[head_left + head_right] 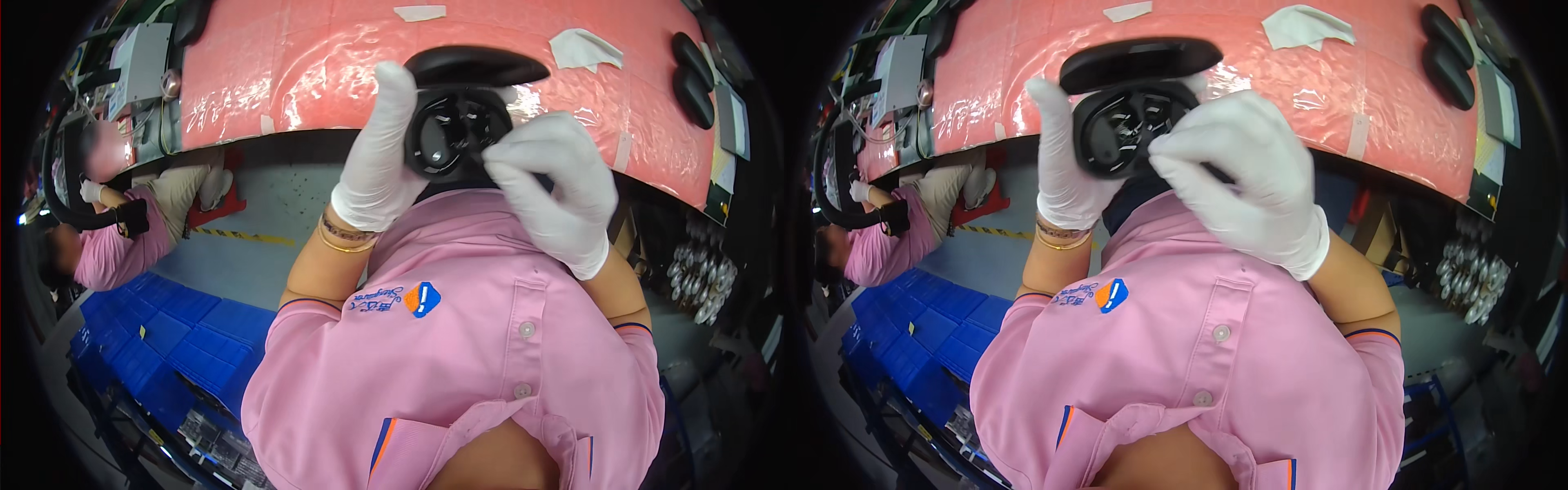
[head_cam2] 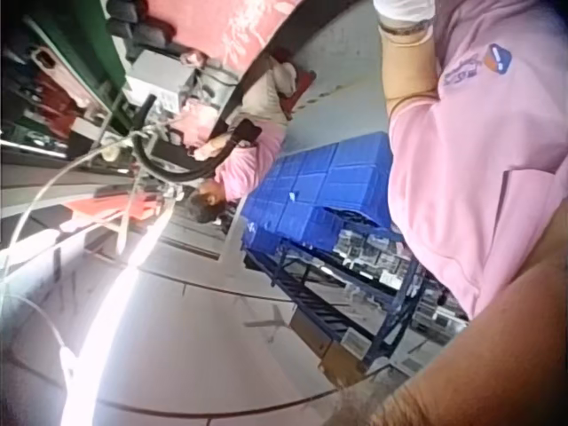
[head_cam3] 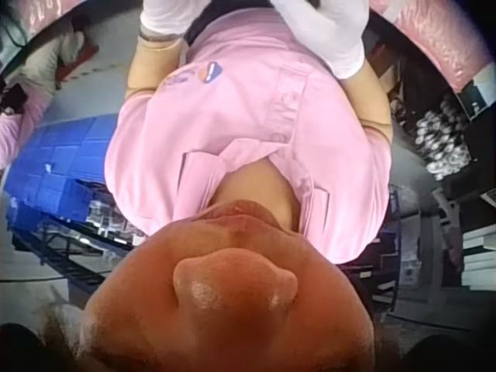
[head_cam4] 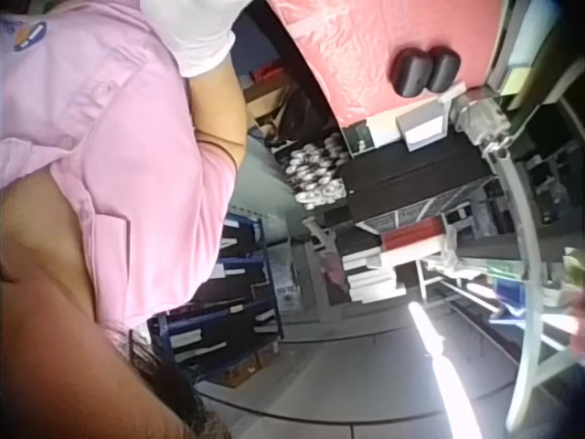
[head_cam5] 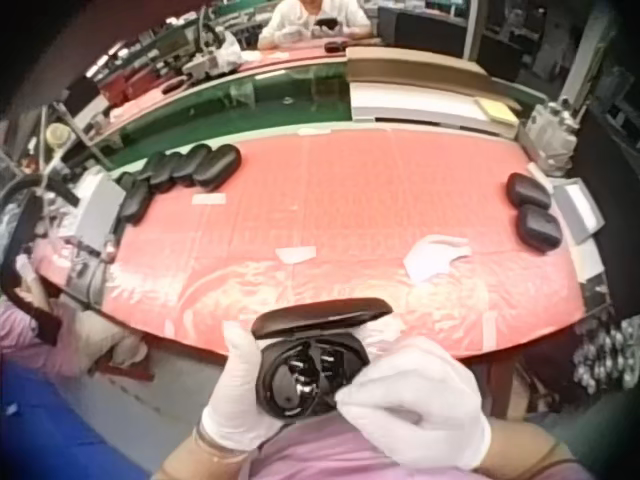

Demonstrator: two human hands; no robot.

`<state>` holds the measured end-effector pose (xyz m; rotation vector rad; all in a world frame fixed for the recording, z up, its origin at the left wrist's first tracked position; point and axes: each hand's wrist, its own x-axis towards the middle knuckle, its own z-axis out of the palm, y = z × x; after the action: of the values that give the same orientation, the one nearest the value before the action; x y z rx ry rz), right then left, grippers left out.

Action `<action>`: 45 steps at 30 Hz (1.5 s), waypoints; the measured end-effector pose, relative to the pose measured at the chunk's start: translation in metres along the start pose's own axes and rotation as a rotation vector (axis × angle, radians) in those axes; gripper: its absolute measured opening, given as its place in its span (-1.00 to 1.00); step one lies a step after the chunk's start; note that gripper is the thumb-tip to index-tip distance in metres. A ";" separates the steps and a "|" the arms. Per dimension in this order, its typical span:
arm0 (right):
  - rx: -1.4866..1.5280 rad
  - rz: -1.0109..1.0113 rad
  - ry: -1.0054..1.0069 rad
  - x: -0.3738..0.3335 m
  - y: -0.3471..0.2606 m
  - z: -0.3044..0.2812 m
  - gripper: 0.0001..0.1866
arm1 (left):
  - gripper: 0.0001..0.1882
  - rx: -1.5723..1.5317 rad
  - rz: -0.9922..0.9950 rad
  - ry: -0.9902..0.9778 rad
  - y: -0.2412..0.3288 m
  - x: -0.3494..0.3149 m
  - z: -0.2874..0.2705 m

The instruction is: Cleaning and inspecting earphone charging cases using a small cloth.

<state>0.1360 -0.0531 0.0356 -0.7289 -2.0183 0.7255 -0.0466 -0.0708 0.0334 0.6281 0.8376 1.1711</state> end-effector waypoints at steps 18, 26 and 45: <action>-0.320 0.211 -0.138 -0.014 0.073 -0.021 -0.82 | 0.04 1.992 -0.112 1.246 0.070 -0.206 -0.447; -0.299 0.325 -0.066 -0.017 0.075 -0.014 -0.83 | -0.23 0.225 0.099 1.332 0.096 -0.200 -0.486; -0.679 0.181 0.138 0.035 0.083 -0.052 -0.79 | 0.10 -0.490 0.135 -0.335 0.034 -0.101 -0.241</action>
<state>0.1823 0.0382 0.0190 -1.3215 -2.0865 0.0557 -0.2810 -0.1573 -0.0502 0.4580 0.2110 1.2894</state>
